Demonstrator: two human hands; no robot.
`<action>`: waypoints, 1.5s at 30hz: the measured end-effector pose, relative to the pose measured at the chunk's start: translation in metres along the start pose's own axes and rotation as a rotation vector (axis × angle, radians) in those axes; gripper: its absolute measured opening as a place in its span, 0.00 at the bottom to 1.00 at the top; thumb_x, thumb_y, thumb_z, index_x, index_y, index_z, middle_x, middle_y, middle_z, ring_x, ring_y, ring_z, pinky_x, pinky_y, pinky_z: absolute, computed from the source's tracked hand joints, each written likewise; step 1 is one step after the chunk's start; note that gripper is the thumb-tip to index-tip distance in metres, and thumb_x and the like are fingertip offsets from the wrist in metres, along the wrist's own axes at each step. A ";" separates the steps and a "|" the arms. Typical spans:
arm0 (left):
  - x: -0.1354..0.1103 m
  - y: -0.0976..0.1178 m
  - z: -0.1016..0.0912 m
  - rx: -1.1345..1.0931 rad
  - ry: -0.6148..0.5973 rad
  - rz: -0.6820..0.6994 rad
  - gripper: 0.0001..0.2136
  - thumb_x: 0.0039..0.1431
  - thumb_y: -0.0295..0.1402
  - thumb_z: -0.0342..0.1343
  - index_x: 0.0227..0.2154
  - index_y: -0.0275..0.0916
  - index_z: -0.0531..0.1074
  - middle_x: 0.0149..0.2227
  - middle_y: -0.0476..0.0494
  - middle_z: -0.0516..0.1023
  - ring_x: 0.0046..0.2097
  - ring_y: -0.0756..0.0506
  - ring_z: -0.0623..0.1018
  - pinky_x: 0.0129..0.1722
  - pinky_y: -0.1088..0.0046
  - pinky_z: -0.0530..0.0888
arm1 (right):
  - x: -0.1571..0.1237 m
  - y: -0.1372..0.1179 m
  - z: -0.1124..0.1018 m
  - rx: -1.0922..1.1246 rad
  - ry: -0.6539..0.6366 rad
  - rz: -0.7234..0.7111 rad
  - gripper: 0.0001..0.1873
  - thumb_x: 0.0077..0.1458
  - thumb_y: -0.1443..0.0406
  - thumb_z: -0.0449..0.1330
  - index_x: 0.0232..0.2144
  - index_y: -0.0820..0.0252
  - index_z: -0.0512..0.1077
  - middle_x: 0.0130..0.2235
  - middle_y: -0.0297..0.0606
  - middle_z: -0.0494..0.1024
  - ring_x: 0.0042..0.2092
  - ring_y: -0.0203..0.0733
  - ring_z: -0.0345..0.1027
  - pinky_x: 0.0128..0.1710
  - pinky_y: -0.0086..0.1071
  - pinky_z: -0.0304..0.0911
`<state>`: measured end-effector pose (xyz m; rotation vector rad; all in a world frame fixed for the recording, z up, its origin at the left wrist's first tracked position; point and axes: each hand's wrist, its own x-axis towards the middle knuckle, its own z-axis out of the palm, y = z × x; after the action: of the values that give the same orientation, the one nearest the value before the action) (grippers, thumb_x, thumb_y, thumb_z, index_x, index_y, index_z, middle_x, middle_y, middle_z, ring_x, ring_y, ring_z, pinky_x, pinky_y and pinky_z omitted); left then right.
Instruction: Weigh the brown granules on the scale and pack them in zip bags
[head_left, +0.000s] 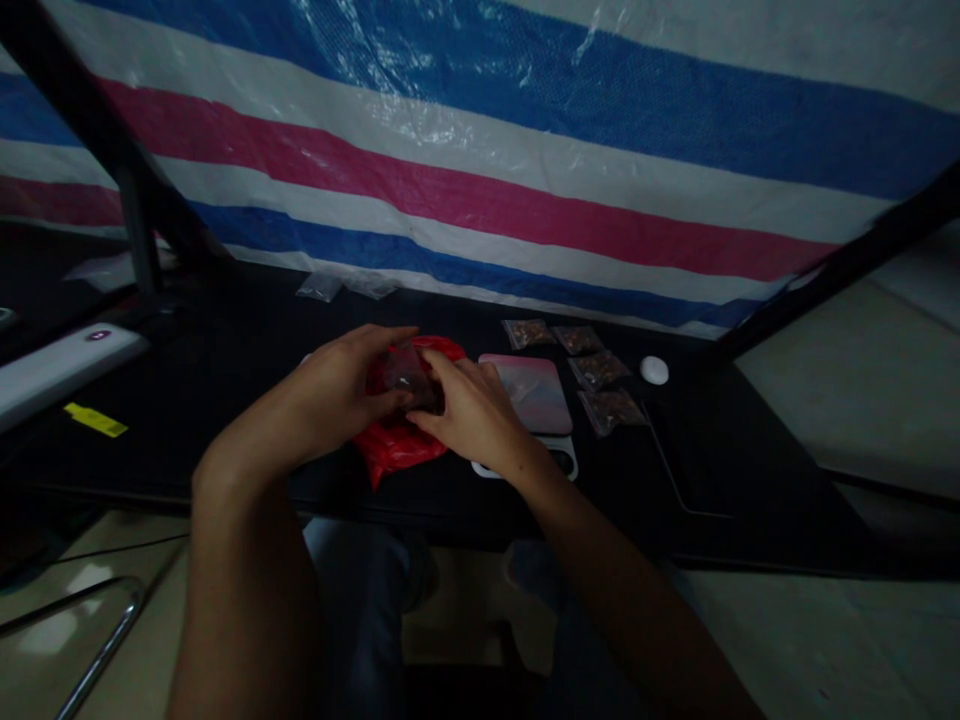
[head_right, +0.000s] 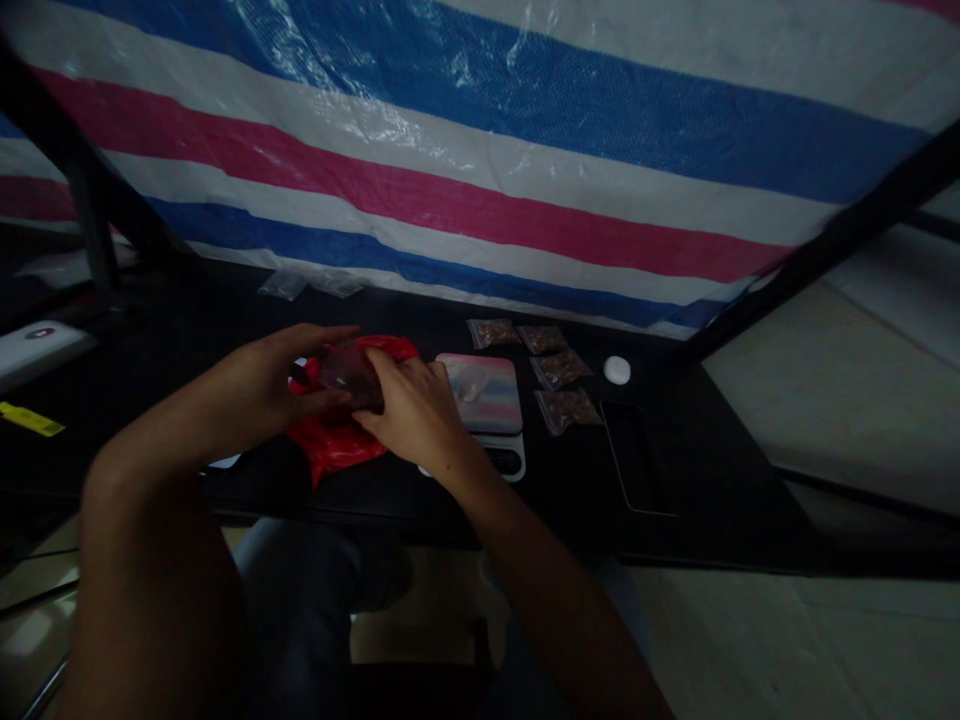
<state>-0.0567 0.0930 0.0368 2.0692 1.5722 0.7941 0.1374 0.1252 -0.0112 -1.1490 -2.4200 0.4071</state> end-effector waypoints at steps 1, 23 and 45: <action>0.000 0.000 0.000 0.003 0.004 0.007 0.33 0.58 0.45 0.61 0.64 0.35 0.72 0.60 0.35 0.80 0.55 0.34 0.81 0.62 0.53 0.76 | 0.000 0.000 0.000 -0.002 0.003 -0.001 0.36 0.62 0.60 0.68 0.68 0.61 0.64 0.59 0.52 0.80 0.60 0.59 0.72 0.57 0.51 0.61; 0.003 0.003 0.002 -0.034 0.062 0.104 0.25 0.62 0.41 0.60 0.60 0.40 0.77 0.56 0.39 0.82 0.52 0.37 0.82 0.59 0.55 0.78 | -0.001 -0.003 0.001 -0.034 0.055 0.003 0.33 0.62 0.57 0.67 0.64 0.65 0.66 0.57 0.54 0.79 0.60 0.60 0.71 0.57 0.52 0.62; 0.002 0.010 0.000 -0.021 0.038 0.106 0.23 0.64 0.42 0.58 0.59 0.40 0.77 0.60 0.39 0.80 0.57 0.35 0.80 0.63 0.55 0.75 | 0.000 -0.004 0.002 0.004 0.062 0.007 0.36 0.61 0.55 0.68 0.65 0.64 0.64 0.61 0.53 0.77 0.63 0.59 0.68 0.61 0.52 0.60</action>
<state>-0.0489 0.0918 0.0435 2.1488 1.4773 0.8889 0.1338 0.1230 -0.0106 -1.1519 -2.3618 0.3731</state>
